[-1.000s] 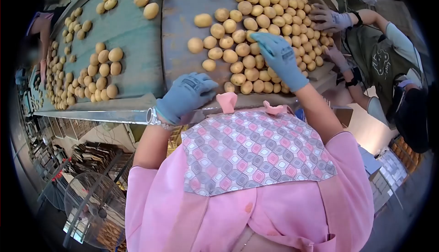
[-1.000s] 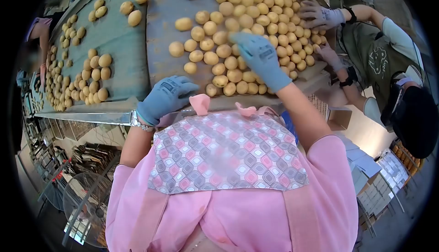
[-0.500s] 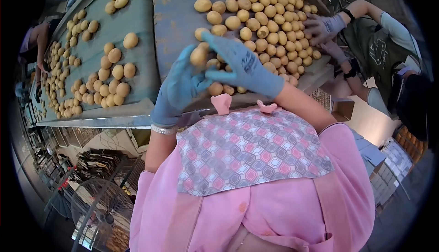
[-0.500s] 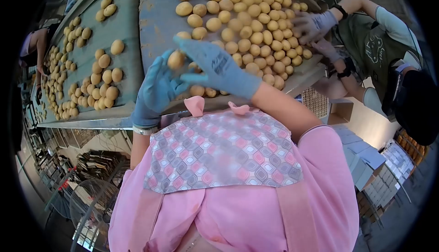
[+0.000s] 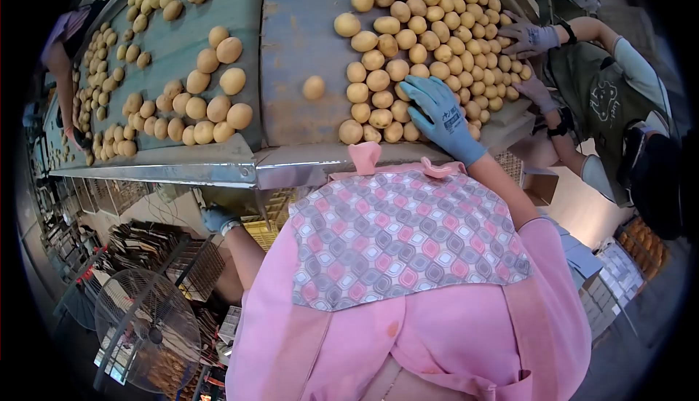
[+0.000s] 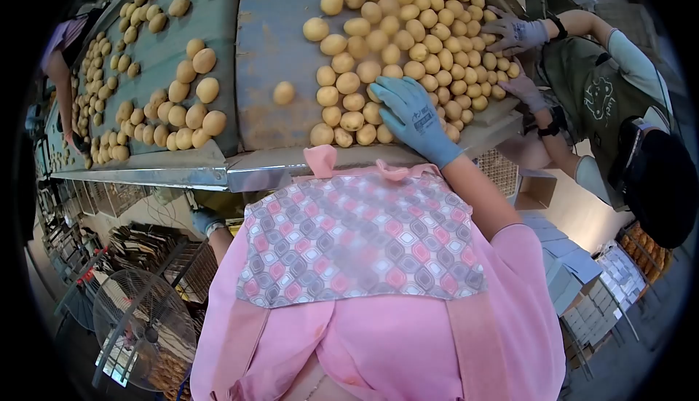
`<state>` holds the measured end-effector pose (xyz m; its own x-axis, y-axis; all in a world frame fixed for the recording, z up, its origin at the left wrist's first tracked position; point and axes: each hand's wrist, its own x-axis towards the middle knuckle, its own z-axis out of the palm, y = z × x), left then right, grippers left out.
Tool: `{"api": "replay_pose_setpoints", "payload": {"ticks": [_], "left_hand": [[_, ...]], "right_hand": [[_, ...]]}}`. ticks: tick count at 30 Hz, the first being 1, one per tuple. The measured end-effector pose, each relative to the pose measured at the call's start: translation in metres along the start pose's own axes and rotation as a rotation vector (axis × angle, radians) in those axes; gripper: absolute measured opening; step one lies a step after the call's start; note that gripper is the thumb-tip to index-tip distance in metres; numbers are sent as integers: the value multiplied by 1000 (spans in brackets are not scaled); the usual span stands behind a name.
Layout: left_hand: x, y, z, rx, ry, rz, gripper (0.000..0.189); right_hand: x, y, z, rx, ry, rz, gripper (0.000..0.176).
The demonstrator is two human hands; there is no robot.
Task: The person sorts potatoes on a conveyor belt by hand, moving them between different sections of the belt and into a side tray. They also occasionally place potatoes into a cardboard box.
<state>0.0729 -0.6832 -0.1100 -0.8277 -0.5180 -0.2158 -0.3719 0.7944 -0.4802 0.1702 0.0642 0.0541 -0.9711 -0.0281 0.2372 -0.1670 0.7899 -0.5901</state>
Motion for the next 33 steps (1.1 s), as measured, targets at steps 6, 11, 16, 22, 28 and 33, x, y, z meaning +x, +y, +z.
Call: {"api": "replay_pose_setpoints", "payload": {"ticks": [6, 11, 16, 22, 28, 33], "left_hand": [[5, 24, -26, -1320, 294, -258, 51], [-62, 63, -282, -1706, 739, 37, 61], [-131, 129, -399, -1825, 691, 467, 54], [-178, 194, -430, -1330, 618, 777, 47], [-194, 218, -436, -1107, 882, 685, 49], [-191, 221, -428, -1209, 794, 663, 50]], "right_hand": [[-4, 1, -16, -21, 4, -49, 49], [32, -24, -12, -111, -175, -433, 51], [70, -21, -1, -112, 165, -343, 40], [98, -4, 28, -495, 72, -101, 28], [105, 7, 27, -250, 40, -131, 51], [105, -14, 0, -11, -37, 55, 47]]}}
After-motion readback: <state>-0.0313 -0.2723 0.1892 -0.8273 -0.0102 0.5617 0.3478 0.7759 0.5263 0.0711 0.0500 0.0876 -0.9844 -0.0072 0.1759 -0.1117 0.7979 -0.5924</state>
